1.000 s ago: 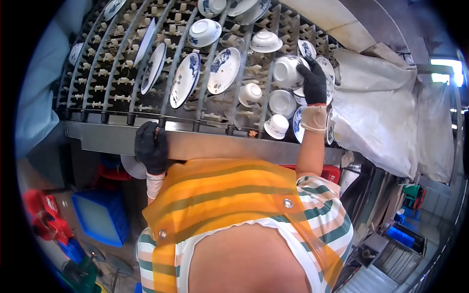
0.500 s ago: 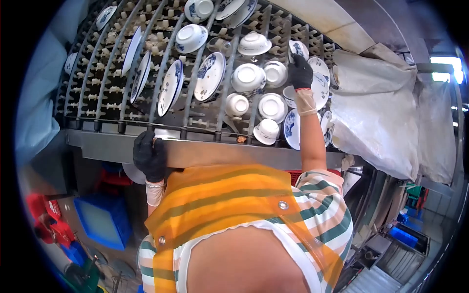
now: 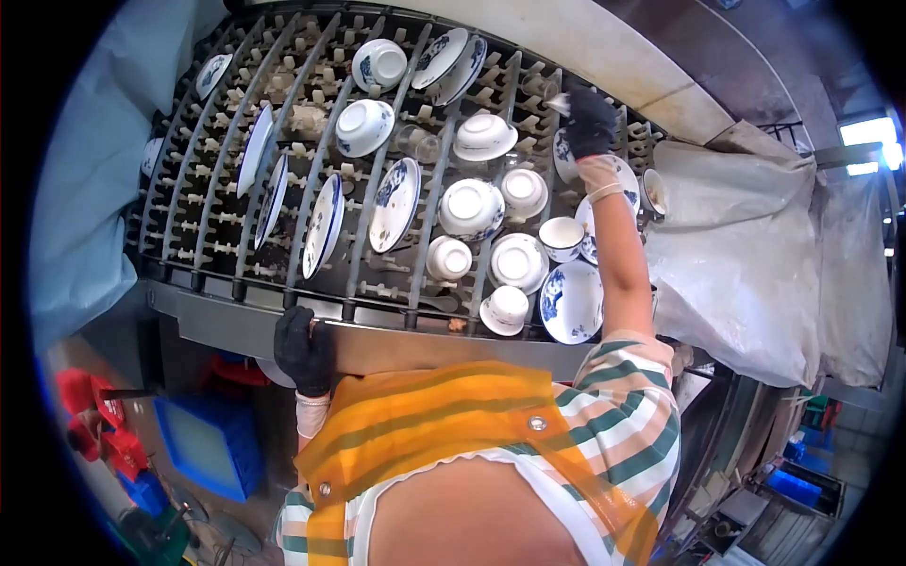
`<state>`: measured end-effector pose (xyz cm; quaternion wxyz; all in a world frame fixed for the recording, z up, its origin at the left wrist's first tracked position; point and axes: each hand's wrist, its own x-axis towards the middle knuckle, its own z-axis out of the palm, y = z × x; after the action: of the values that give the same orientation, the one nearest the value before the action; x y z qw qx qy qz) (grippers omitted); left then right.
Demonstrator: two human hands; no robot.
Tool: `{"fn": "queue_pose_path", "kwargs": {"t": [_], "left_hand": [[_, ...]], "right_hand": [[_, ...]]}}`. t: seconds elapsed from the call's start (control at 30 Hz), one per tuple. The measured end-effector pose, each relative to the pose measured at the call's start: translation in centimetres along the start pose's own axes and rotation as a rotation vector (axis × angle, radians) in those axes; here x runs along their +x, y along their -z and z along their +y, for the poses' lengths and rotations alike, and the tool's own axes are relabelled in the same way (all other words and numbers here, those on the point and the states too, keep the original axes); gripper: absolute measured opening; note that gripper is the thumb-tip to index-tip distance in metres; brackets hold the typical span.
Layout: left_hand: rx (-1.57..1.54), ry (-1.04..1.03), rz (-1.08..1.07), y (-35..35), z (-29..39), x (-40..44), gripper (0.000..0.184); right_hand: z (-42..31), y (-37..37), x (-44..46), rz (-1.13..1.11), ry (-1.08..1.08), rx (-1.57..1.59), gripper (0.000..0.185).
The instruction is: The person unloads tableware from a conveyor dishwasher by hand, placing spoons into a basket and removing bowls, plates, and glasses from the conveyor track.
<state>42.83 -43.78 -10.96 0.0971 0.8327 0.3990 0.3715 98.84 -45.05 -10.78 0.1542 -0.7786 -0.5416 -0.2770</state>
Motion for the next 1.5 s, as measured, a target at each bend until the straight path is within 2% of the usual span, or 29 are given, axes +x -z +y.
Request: {"fn": "queue_pose_path", "kwargs": {"t": [0.03, 0.07, 0.13, 0.2, 0.3, 0.37, 0.43, 0.5, 0.6, 0.63, 0.67, 0.7, 0.77, 0.83, 0.9, 0.93, 0.97, 1.03, 1.1, 1.17, 1.2, 1.27, 1.3, 1.37, 1.43, 1.5], "left_hand": [[-0.008, 0.021, -0.022, 0.1, 0.3, 0.0, 0.023], [-0.013, 0.01, -0.016, 0.0, 0.3, -0.1, 0.024], [-0.005, -0.014, -0.027, -0.2, 0.4, -0.1, 0.023], [-0.007, 0.0, -0.031, -0.3, 0.4, -0.7, 0.024], [-0.017, 0.027, -0.026, -0.8, 1.0, -1.1, 0.024], [-0.011, 0.007, -0.032, -0.6, 1.3, -1.0, 0.024], [-0.016, -0.017, -0.019, -0.9, 1.4, -0.9, 0.024], [0.021, -0.027, -0.019, -1.3, 1.7, -1.4, 0.024], [-0.004, -0.007, -0.02, -1.5, 2.1, -1.5, 0.022], [-0.014, 0.007, -0.024, -1.6, 2.2, -1.5, 0.022], [-0.016, -0.004, -0.036, -1.6, 2.5, -1.5, 0.022], [-0.005, 0.001, -0.031, -1.7, 2.8, -1.6, 0.021], [0.011, -0.003, -0.022, -1.9, 3.2, -1.6, 0.021], [-0.048, 0.016, -0.005, -2.1, 3.6, -1.8, 0.02], [-0.043, 0.004, -0.002, -2.1, 4.0, -1.8, 0.02], [-0.046, -0.006, -0.001, -2.3, 4.2, -1.9, 0.02], [-0.04, 0.011, 0.008, -2.3, 4.5, -1.9, 0.02], [0.04, 0.004, -0.033, -2.2, 5.1, -1.8, 0.02], [0.044, 0.01, -0.029, -2.6, 5.0, -2.1, 0.021], [0.094, -0.025, 0.003, -2.9, 5.2, -2.4, 0.023], [0.091, -0.023, -0.012, -3.0, 5.1, -2.6, 0.025], [0.059, -0.022, -0.018, -3.0, 5.6, -2.7, 0.025], [0.031, -0.021, -0.006, -3.1, 5.8, -2.6, 0.025], [0.002, -0.027, -0.014, -3.1, 6.2, -2.4, 0.024], [-0.048, -0.02, -0.014, -3.1, 7.1, -2.2, 0.022], [-0.051, -0.009, -0.025, -3.2, 7.5, -2.3, 0.021]], "right_hand": [[-1.7, 1.2, 0.5, -0.067, 0.093, -0.029, 0.042], [-2.5, 1.0, -0.2, -0.041, 0.332, -0.076, 0.043], [-2.3, 0.1, -1.6, -0.024, 0.553, -0.122, 0.044], [-0.7, -1.1, -2.6, -0.206, 0.259, 0.446, 0.048], [5.6, -1.9, -3.2, -0.149, -0.206, 0.44, 0.049], [8.2, 1.5, -4.4, -0.521, -0.485, 0.373, 0.054], [14.8, -1.9, -8.5, -0.765, -0.252, 0.25, 0.056], [16.1, -0.6, -7.4, -0.829, -0.191, 0.175, 0.055], [16.0, 1.2, -5.5, -0.754, -0.175, 0.034, 0.049], [14.8, 2.6, -4.2, -0.607, -0.282, 0.0, 0.047], [16.6, 0.8, -4.3, -0.474, -0.359, 0.052, 0.044], [16.1, 1.0, -3.0, -0.433, -0.418, 0.013, 0.039], [16.3, -1.4, -2.1, -0.086, -0.418, 0.023, 0.035], [14.0, -0.8, -0.7, -0.173, -0.441, 0.005, 0.04], [11.1, 1.6, -0.6, -0.37, -0.445, 0.122, 0.043], [12.7, -0.8, -2.6, -0.269, -0.405, 0.258, 0.049], [13.9, -1.5, -3.9, -0.547, -0.472, 0.23, 0.046], [13.2, 1.2, -8.0, -0.808, -0.328, 0.455, 0.035], [14.9, -0.9, -14.6, -0.678, -0.131, 0.529, 0.042], [13.2, 2.0, -14.3, -0.844, -0.266, 0.425, 0.044], [13.5, 3.0, -14.4, -0.855, -0.27, 0.421, 0.044], [14.2, 4.5, -14.6, -0.829, -0.279, 0.449, 0.04], [14.4, 5.4, -14.0, -0.828, -0.395, 0.487, 0.039], [15.7, 5.7, -13.1, -0.579, -0.386, 0.18, 0.037], [14.1, 8.7, -10.1, -0.435, -0.48, 0.055, 0.035], [12.7, 8.7, -9.1, -0.262, -0.592, -0.002, 0.031]]}}
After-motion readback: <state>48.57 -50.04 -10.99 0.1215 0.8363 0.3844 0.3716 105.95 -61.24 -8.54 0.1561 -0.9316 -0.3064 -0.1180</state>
